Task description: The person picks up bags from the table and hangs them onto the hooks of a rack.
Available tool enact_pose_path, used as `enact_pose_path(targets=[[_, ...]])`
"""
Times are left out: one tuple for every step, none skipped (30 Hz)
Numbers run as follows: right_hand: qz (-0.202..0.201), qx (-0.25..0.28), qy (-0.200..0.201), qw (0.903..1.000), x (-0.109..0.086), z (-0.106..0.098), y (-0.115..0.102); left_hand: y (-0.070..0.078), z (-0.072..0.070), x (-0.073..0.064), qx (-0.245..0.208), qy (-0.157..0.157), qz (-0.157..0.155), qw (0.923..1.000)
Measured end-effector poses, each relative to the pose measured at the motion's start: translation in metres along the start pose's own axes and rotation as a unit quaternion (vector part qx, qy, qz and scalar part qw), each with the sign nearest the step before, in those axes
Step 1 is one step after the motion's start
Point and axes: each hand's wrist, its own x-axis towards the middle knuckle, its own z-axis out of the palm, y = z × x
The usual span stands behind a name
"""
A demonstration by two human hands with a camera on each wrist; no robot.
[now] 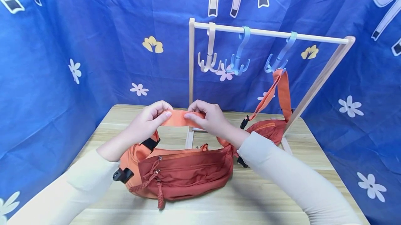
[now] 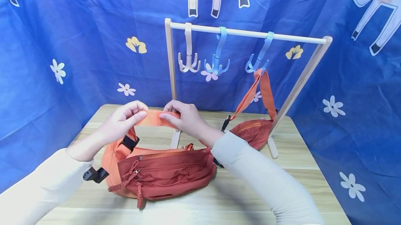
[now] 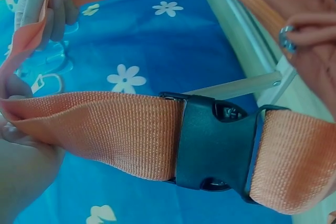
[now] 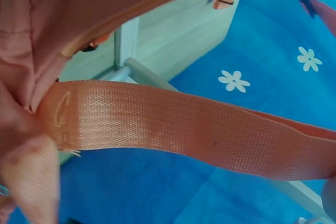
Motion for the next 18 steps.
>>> enact_pose_path(targets=[[-0.001,-0.001,0.001,1.0,0.002,-0.001,-0.002,0.002,-0.001,0.001,0.0,0.001,0.004,1.0],[-0.001,-0.001,0.001,1.0,0.003,-0.002,-0.003,0.004,-0.002,0.001,0.001,0.003,0.009,1.0],[-0.001,0.001,0.0,1.0,0.005,-0.003,-0.005,0.006,-0.004,0.002,0.001,0.005,0.013,0.9999],[-0.001,0.002,0.001,1.0,0.006,-0.004,-0.006,0.009,-0.005,0.002,0.002,0.006,0.018,0.9998],[-0.001,0.004,0.001,1.0,0.008,-0.005,-0.008,0.012,-0.007,0.003,0.005,0.008,0.02,0.9998],[0.0,0.005,0.002,1.0,0.01,-0.006,-0.009,0.015,-0.008,0.004,0.005,0.008,0.021,0.9997],[0.0,0.005,0.001,1.0,0.011,-0.007,-0.01,0.018,-0.009,0.004,0.007,0.009,0.021,0.9997],[0.0,0.006,0.0,1.0,0.013,-0.008,-0.012,0.021,-0.011,0.005,0.009,0.009,0.02,0.9997],[0.0,0.006,0.0,1.0,0.014,-0.009,-0.013,0.023,-0.012,0.006,0.012,0.01,0.02,0.9997],[0.001,0.005,-0.001,1.0,0.016,-0.01,-0.014,0.026,-0.013,0.006,0.014,0.011,0.02,0.9996],[0.001,0.005,-0.001,1.0,0.018,-0.011,-0.016,0.028,-0.014,0.007,0.016,0.013,0.021,0.9996],[0.001,0.004,-0.001,1.0,0.019,-0.012,-0.017,0.03,-0.016,0.008,0.018,0.014,0.023,0.9995],[0.002,0.005,-0.002,1.0,0.021,-0.013,-0.019,0.032,-0.017,0.008,0.022,0.016,0.025,0.9993],[0.003,0.007,-0.003,1.0,0.023,-0.015,-0.021,0.034,-0.018,0.009,0.025,0.019,0.027,0.9991],[0.003,0.009,-0.004,1.0,0.025,-0.016,-0.023,0.036,-0.019,0.009,0.028,0.021,0.029,0.999],[0.003,0.01,-0.004,0.9999,0.027,-0.017,-0.025,0.038,-0.02,0.009,0.029,0.023,0.03,0.9989],[0.003,0.011,-0.005,0.9999,0.028,-0.018,-0.027,0.04,-0.021,0.01,0.03,0.024,0.03,0.9988],[0.003,0.012,-0.006,0.9999,0.03,-0.019,-0.029,0.042,-0.022,0.01,0.03,0.025,0.03,0.9988]])
